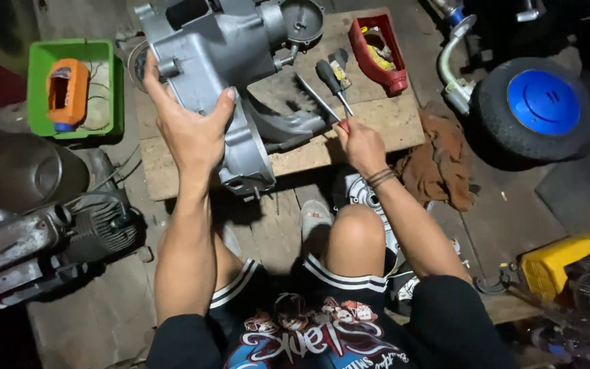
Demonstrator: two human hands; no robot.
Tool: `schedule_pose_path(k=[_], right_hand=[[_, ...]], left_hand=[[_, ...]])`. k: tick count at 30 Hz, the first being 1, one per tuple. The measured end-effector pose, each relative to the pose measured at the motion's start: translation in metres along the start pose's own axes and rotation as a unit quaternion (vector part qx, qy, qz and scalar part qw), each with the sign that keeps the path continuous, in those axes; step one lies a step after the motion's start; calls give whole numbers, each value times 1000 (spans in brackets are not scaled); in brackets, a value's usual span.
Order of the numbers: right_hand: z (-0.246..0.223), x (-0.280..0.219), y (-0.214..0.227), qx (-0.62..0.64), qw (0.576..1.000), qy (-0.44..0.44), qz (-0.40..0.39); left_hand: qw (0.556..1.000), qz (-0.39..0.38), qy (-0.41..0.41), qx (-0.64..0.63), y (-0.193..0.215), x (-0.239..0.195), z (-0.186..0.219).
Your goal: The person is cleaning the internal surfaces and crevices of a motorcycle engine casing using a brush and a metal pick.
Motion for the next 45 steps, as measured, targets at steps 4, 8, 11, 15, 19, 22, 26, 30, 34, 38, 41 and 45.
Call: schedule_pose_path(k=[4, 8, 11, 15, 19, 22, 26, 30, 34, 38, 41, 45], right_hand=[[28, -59, 14, 24, 995, -77, -50], [44, -69, 10, 12, 997, -71, -14], [29, -36, -1, 13, 998, -66, -9], [18, -14, -6, 22, 998, -59, -4], [38, -59, 9, 22, 991, -121, -46], [54, -73, 15, 9, 992, -119, -48], [35, -24, 2, 22, 995, -95, -2], [33, -9, -2, 10, 996, -91, -9], [42, -64, 9, -12, 999, -44, -1], [42, -59, 13, 8, 994, -98, -40], [21, -23, -2, 29, 993, -101, -50], [0, -3, -14, 20, 999, -18, 22]], left_hand=[[1000, -9, -1, -12, -1, 6, -3], [1000, -11, -16, -3, -2, 11, -3], [1000, -10, -16, 15, -1, 9, -3], [999, -3, -29, 16, 1, 12, -4], [1000, -6, -21, 11, 0, 26, -12], [1000, -6, -9, 8, -3, 24, -16], [1000, -2, -25, -3, -1, 20, -14], [1000, 4, -26, -9, 1, 26, -20], [1000, -3, -9, 16, -1, 25, -19], [1000, -2, -2, 21, -2, 23, -22], [1000, 0, -6, 28, -1, 17, -17], [999, 5, -15, 41, 1, 17, -5]])
Point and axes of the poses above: each hand's wrist, its own x-axis towards the middle knuckle, its own y-axis out of the back of the hand, z = x × y, the point moved 8 cm from there along x, towards the middle knuckle, and after that the axes turned 6 degrees about z, right-handed, at the moved point
